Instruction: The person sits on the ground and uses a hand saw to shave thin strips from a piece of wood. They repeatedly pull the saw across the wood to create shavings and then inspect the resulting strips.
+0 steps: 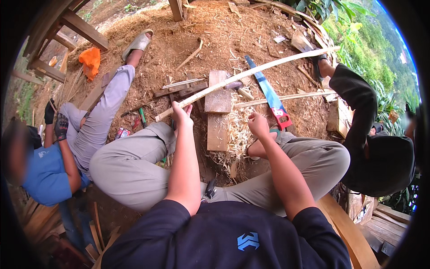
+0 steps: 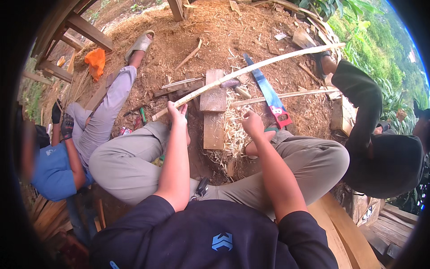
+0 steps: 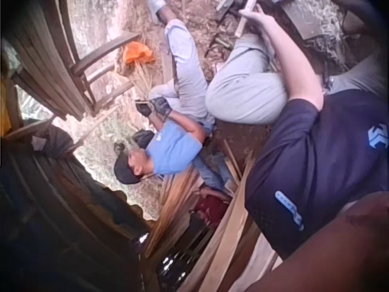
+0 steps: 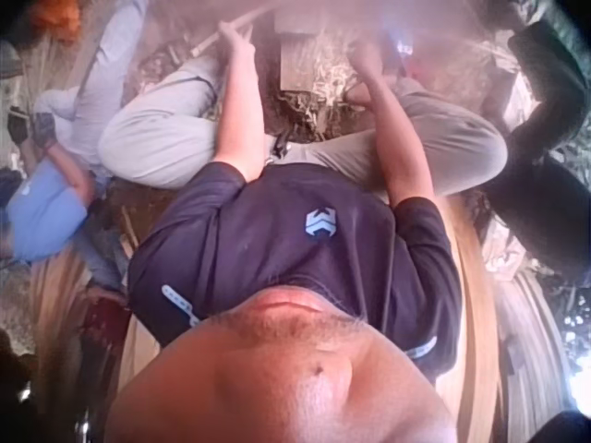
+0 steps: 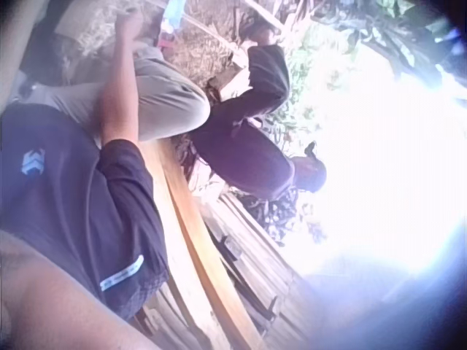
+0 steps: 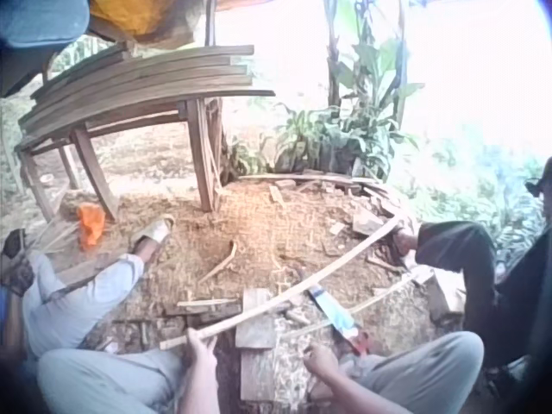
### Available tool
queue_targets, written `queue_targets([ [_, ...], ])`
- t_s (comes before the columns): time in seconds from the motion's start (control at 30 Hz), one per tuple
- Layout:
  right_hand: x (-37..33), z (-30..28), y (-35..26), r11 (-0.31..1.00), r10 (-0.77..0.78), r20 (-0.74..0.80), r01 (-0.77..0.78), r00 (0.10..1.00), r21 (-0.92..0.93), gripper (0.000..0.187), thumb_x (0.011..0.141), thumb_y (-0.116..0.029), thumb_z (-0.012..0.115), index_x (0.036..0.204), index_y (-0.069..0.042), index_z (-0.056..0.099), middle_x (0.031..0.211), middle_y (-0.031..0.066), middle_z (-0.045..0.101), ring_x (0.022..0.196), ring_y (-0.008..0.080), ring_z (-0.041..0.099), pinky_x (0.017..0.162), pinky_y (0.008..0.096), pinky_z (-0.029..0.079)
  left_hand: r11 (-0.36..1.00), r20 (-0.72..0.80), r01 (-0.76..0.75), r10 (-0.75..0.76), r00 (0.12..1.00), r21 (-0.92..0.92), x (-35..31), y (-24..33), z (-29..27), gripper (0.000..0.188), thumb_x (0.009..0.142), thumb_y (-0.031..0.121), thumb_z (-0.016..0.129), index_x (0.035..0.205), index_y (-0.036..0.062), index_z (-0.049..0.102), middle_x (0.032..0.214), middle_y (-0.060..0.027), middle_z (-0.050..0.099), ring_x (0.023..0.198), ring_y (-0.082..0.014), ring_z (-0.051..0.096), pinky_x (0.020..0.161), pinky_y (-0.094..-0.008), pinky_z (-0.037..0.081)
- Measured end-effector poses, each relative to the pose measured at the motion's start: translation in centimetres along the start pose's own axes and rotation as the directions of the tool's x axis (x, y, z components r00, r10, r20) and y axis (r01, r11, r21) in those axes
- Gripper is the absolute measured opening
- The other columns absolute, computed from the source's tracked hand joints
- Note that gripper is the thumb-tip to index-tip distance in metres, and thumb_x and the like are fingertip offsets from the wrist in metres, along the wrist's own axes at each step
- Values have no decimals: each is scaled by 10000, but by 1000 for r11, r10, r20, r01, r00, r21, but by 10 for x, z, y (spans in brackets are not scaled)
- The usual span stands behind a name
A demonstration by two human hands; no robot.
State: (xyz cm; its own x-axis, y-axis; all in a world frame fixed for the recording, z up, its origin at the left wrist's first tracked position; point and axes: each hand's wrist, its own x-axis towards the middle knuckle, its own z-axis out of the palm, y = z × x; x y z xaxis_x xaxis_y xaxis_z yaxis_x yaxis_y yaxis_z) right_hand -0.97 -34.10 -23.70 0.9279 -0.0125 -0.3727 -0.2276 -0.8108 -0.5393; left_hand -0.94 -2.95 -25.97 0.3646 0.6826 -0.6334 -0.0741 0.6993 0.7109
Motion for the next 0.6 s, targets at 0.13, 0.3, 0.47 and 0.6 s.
queue_targets([
  [0.13,-1,23,-9,999,-33,-78,31,996,-30,298,840,-221,664,1097,-73,695,1086,205,678,1022,372,658,920,436,512,1000,54,9,-9,999,3,-2,-7,-12,378,919,319,558,1133,13,619,1106,-74,680,944,-248,671,793,-345,572],
  [0.3,-18,32,-100,958,-270,-174,244,947,-153,939,806,-645,677,1547,-208,300,1549,326,220,1440,504,211,1120,643,263,982,121,-94,75,990,165,-6,-10,-28,319,947,313,548,1159,104,663,1132,-23,694,910,-234,688,758,-318,544],
  [0.47,-23,48,-180,862,-506,-76,503,859,-56,1089,751,-739,671,1600,-298,151,1618,295,64,1486,514,76,1106,747,142,982,172,-34,1,985,188,-15,-6,-28,376,958,388,603,1190,95,643,1093,-78,664,885,-250,691,736,-349,555],
  [0.6,-21,47,-202,809,-525,35,511,850,-291,1064,750,-801,599,1597,-371,120,1650,240,-5,1502,505,19,1109,765,103,973,271,-9,-55,961,232,-7,1,-44,425,969,380,601,1232,46,593,1143,-118,616,913,-278,665,766,-366,552],
])
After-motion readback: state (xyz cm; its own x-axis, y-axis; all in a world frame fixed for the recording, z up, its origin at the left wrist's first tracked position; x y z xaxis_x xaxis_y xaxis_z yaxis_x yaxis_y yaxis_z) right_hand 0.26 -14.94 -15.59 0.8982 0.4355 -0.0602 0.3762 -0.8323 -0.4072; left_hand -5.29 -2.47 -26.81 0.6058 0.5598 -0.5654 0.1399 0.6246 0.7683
